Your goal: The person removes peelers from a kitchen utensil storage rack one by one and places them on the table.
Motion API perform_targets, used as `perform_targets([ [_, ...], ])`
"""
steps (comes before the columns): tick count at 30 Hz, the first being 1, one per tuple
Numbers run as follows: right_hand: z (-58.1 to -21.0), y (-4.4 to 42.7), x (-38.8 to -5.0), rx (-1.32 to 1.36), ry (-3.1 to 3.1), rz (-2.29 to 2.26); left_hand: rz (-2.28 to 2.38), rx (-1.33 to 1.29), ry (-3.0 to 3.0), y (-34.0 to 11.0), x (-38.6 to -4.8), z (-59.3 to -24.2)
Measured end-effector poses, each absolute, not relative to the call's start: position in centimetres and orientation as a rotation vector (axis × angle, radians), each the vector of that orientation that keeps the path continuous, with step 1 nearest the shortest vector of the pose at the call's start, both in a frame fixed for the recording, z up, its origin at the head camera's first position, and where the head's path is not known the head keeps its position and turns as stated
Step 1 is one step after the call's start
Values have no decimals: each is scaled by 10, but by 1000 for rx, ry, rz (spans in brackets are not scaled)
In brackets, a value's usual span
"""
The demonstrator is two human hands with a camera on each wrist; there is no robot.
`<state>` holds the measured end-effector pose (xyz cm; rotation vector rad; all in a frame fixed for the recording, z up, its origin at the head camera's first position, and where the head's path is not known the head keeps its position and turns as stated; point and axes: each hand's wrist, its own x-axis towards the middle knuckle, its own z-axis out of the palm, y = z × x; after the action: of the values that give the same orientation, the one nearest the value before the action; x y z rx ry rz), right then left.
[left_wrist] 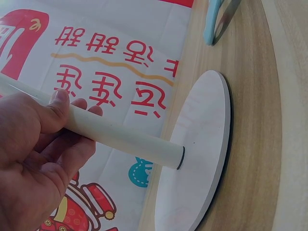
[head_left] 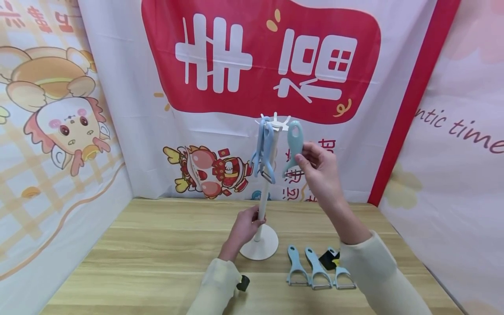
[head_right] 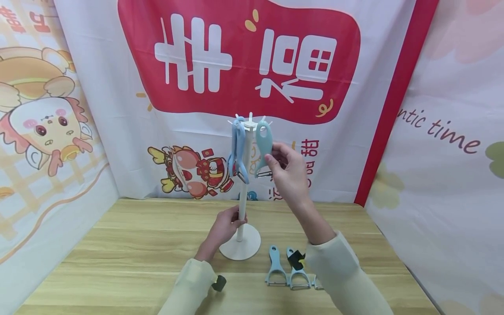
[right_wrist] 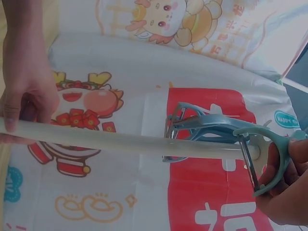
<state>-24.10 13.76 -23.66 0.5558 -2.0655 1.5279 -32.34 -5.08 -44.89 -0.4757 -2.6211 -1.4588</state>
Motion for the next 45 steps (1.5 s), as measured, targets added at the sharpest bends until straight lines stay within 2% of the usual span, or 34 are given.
perform_targets([
  [45, -270, 187, -228, 374, -2195, 1504, -1452, -485, -2602, -50, -321, -450],
])
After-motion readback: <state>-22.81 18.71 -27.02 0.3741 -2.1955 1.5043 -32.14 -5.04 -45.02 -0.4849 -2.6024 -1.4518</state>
